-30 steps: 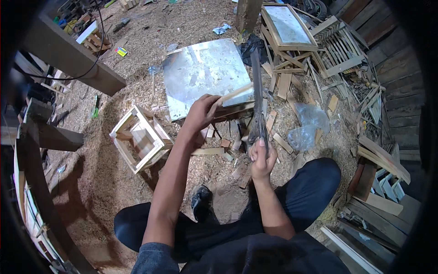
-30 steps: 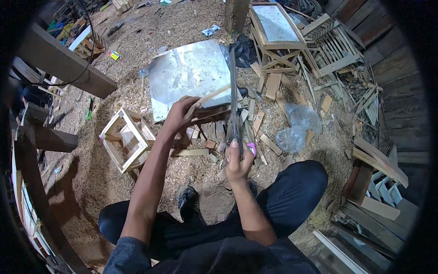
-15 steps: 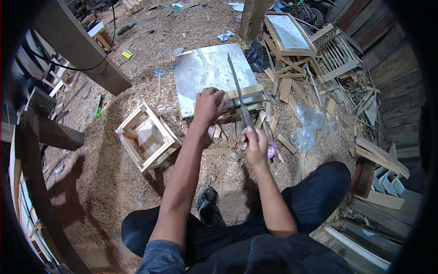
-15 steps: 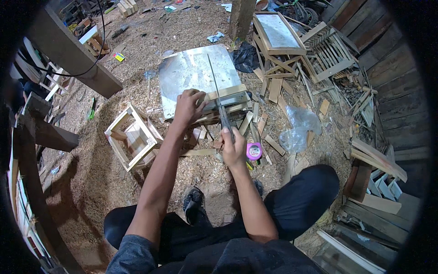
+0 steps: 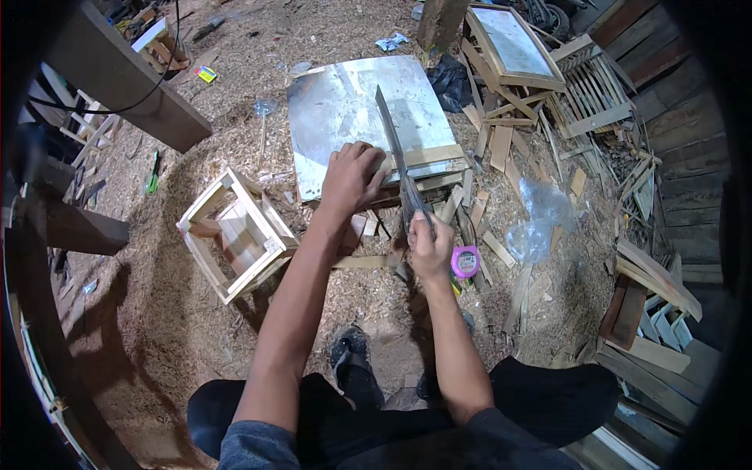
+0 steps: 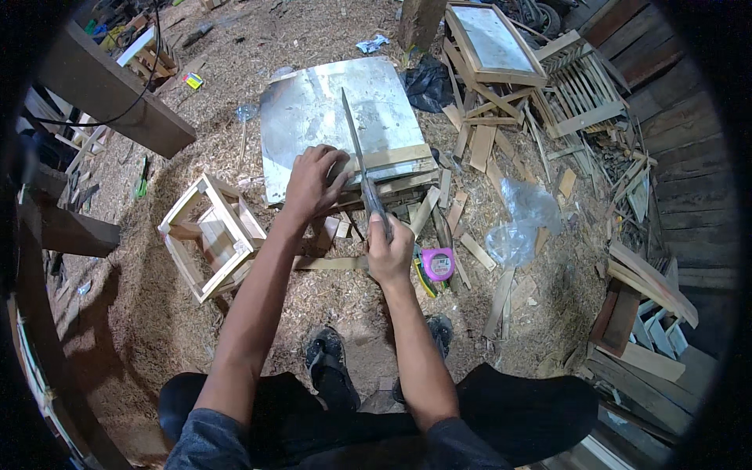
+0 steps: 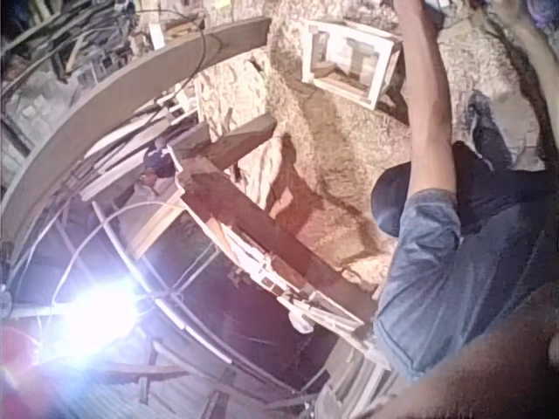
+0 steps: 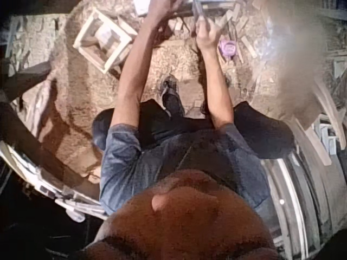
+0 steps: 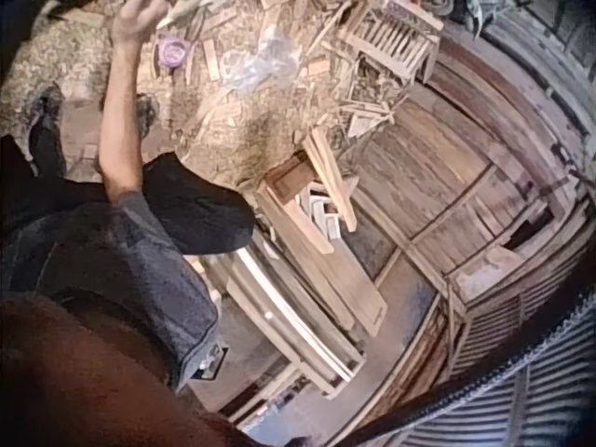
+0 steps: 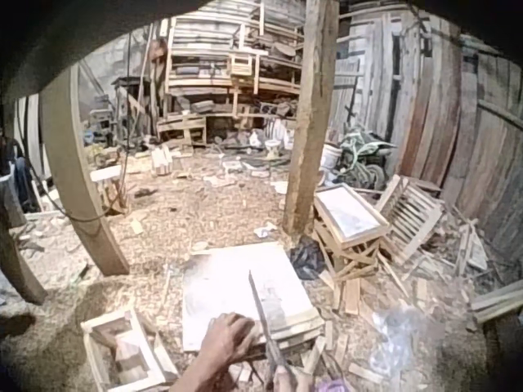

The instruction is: Measuring a piece of wood with a tape measure, marking it, and then sawing it to length using a hand saw.

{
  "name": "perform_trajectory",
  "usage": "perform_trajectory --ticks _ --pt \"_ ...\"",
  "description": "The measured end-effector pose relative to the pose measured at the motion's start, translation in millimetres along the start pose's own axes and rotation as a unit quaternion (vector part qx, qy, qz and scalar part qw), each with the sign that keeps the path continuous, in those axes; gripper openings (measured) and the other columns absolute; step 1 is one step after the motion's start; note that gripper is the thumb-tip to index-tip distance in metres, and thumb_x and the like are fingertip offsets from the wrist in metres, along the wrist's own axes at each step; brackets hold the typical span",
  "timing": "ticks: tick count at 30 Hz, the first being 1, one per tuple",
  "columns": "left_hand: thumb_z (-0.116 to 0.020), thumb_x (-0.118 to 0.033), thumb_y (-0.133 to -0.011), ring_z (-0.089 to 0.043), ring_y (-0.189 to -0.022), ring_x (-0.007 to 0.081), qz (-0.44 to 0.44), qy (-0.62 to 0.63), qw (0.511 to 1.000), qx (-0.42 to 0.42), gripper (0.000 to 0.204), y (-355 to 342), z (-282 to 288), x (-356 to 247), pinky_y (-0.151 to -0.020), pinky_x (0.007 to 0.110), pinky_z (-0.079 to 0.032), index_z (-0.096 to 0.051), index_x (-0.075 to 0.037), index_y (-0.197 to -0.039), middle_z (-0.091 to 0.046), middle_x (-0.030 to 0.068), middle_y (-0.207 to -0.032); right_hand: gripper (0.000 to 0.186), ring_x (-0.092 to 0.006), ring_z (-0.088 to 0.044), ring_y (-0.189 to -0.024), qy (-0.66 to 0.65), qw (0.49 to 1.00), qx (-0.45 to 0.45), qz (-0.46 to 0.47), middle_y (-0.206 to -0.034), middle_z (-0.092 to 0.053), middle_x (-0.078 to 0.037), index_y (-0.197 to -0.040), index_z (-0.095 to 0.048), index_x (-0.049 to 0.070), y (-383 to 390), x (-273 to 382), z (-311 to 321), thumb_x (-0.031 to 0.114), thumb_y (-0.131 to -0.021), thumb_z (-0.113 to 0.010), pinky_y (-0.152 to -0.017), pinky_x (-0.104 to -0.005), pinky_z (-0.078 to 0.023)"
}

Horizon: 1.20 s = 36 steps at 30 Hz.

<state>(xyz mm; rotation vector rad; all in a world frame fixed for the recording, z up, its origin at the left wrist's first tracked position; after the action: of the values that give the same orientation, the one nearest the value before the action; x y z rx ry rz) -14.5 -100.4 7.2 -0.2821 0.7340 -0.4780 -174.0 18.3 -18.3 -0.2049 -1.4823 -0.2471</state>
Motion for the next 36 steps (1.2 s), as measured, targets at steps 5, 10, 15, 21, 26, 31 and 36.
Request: perform_trajectory --ticks 5,10,15,21,26,31,36 --pt "-0.069 -0.024 -0.088 -0.055 -0.102 0.0312 -0.014 -0.037 0.999 0.022 0.031 -1 0 -3 -0.088 0.041 -0.043 -0.065 -0.007 -0.113 -0.061 0.0112 -0.107 0.037 -0.0079 -0.044 -0.05 -0.046 0.997 0.014 -0.057 -0.055 -0.047 0.003 -0.07 -0.055 0.003 -1 14 2 0.025 -0.099 -0.055 -0.048 -0.0264 -0.032" --pt "-0.068 -0.023 -0.088 -0.054 -0.101 0.0309 -0.013 -0.033 0.999 0.037 0.028 4 -2 -1 -0.088 0.041 -0.043 -0.065 -0.007 -0.111 -0.06 0.0114 -0.106 0.037 -0.0072 -0.045 -0.051 -0.035 0.997 0.026 -0.059 -0.056 -0.048 0.003 -0.07 -0.055 0.003 23 5 8 0.025 -0.099 -0.054 -0.046 -0.0271 -0.031" --pt "-0.069 -0.022 -0.088 -0.054 -0.1 0.0308 -0.023 -0.018 0.999 0.031 0.027 -2 -6 -5 -0.088 0.041 -0.043 -0.065 -0.006 -0.109 -0.06 0.0114 -0.106 0.037 -0.0084 -0.045 -0.052 0.057 0.998 0.023 -0.023 -0.054 -0.048 0.0 -0.071 -0.055 0.003 9 18 5 0.026 -0.099 -0.054 -0.048 -0.0292 -0.032" --pt "-0.07 -0.023 -0.087 -0.055 -0.103 0.0318 -0.038 -0.023 0.998 0.034 0.03 -2 -4 1 -0.09 0.042 -0.044 -0.065 -0.006 -0.11 -0.061 0.0125 -0.108 0.037 -0.0072 -0.044 -0.048 0.047 0.999 0.017 -0.01 -0.055 -0.049 0.001 -0.072 -0.057 0.002 40 9 18 0.027 -0.1 -0.054 -0.047 -0.0273 -0.032" --pt "-0.069 -0.024 -0.087 -0.056 -0.103 0.0331 0.003 -0.042 0.999 0.026 0.031 -7 -4 3 -0.092 0.043 -0.044 -0.066 -0.004 -0.112 -0.062 0.0136 -0.108 0.041 -0.0056 -0.043 -0.05 -0.009 0.998 0.019 -0.062 -0.055 -0.046 0.004 -0.067 -0.053 0.005 39 15 18 0.028 -0.1 -0.055 -0.048 -0.0262 -0.031" --pt "-0.069 -0.024 -0.087 -0.056 -0.103 0.033 -0.028 -0.013 0.998 0.05 0.032 -5 -2 2 -0.091 0.043 -0.043 -0.066 -0.005 -0.112 -0.062 0.0129 -0.107 0.04 -0.0064 -0.043 -0.05 0.001 0.997 0.034 -0.074 -0.055 -0.047 0.004 -0.068 -0.054 0.005 18 19 13 0.028 -0.1 -0.054 -0.048 -0.0272 -0.031" --pt "-0.069 -0.022 -0.086 -0.055 -0.104 0.0326 -0.017 -0.028 0.998 0.049 0.032 0 -5 3 -0.092 0.043 -0.042 -0.065 -0.006 -0.113 -0.061 0.0129 -0.109 0.04 -0.008 -0.044 -0.049 0.046 0.999 0.005 -0.01 -0.054 -0.047 0.002 -0.07 -0.057 0.004 39 22 7 0.03 -0.1 -0.053 -0.047 -0.029 -0.031"
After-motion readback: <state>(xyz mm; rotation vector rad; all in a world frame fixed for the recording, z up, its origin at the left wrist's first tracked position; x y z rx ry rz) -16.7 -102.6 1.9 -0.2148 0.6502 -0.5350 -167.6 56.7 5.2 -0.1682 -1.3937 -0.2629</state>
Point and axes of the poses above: each hand's wrist, its own y-axis away from the middle knuckle, its own z-axis out of the back of the hand, x = y × z, the point moved 6 cm from there along -y, towards the middle knuckle
